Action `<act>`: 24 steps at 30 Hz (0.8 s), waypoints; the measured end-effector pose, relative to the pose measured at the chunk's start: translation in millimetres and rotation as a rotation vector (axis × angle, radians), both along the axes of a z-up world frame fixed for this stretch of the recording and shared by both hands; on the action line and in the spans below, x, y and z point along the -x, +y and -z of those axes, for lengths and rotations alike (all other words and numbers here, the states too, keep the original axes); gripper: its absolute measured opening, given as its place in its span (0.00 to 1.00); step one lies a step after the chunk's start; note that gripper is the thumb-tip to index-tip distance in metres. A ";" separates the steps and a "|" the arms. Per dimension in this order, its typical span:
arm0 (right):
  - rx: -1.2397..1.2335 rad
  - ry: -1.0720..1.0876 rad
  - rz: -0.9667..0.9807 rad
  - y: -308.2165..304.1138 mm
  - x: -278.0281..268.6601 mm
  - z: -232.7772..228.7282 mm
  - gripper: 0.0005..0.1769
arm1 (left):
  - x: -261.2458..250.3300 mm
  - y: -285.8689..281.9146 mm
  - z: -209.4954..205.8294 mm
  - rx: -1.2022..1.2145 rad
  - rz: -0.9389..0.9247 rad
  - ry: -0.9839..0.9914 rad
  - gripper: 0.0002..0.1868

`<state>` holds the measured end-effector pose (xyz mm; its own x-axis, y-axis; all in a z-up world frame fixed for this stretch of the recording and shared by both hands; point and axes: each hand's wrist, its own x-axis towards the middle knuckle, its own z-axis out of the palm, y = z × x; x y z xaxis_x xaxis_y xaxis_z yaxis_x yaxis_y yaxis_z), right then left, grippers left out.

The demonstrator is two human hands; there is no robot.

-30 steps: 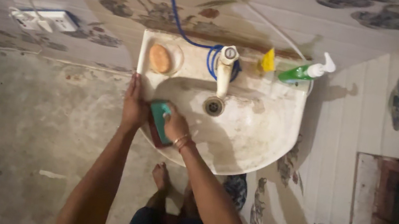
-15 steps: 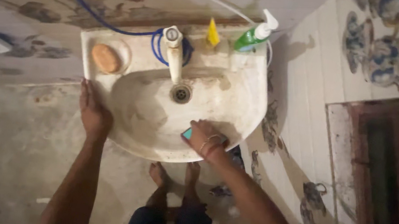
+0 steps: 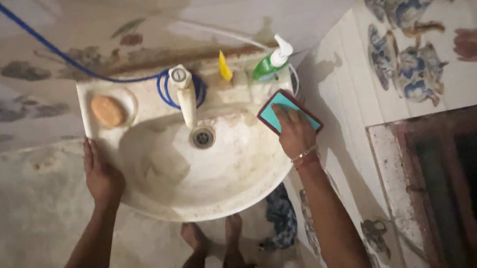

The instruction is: The person scrubs a dirty white sink with a green sponge and liquid soap. They repeatedly apply soap and scrub the basin and faucet area, then rinse the sponge under running water.

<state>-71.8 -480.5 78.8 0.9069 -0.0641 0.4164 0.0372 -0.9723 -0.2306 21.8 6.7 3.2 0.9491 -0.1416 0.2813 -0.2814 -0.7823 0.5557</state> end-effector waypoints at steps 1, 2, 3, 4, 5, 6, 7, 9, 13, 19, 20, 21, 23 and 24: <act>-0.019 -0.012 -0.021 -3.0 -7.5 -1.4 0.28 | 0.1 0.1 0.4 0.001 0.004 -0.009 0.41; -0.039 -0.026 -0.045 -4.2 -15.9 -1.5 0.26 | -0.4 0.3 1.1 -0.009 0.008 -0.022 0.41; -0.058 -0.040 -0.069 -5.4 -23.9 -1.2 0.24 | -0.3 -0.4 2.7 -0.019 0.011 -0.036 0.41; -0.052 -0.028 -0.085 -4.5 -32.0 0.2 0.25 | 0.9 1.6 3.2 -0.032 0.014 -0.047 0.42; -0.046 -0.016 -0.101 -2.6 -40.9 1.6 0.25 | 2.4 4.3 3.4 -0.041 0.011 -0.039 0.42; -0.037 -0.006 -0.114 -2.7 -48.7 1.4 0.25 | 1.6 4.1 4.4 -0.048 0.012 -0.034 0.43; -0.022 0.022 -0.087 -2.9 -54.1 0.6 0.25 | -2.0 3.0 6.0 -0.054 0.012 -0.029 0.44; 0.004 0.100 -0.030 -0.6 -53.1 -0.1 0.24 | -5.1 3.7 9.3 -0.072 0.001 -0.033 0.41; -0.110 0.088 -0.033 -1.1 -47.3 -0.8 0.18 | -2.0 4.1 11.2 -0.095 0.024 -0.079 0.41; -0.025 0.188 0.028 -7.1 -30.0 -1.7 0.19 | -1.6 10.2 22.7 -0.078 0.054 -0.109 0.37; 0.003 0.277 0.039 -11.6 -24.1 -4.1 0.19 | -1.1 10.8 28.4 -0.085 0.044 -0.118 0.36; 0.002 0.320 0.061 -13.9 -14.7 -6.7 0.20 | -1.5 9.4 33.6 -0.093 0.034 -0.126 0.35; 0.015 0.314 0.013 -22.4 2.0 -13.5 0.23 | -4.6 12.5 34.6 -0.095 -0.014 -0.097 0.35; 0.022 0.274 -0.052 -24.6 10.3 -16.4 0.25 | -1.6 9.0 34.7 -0.089 -0.045 -0.052 0.37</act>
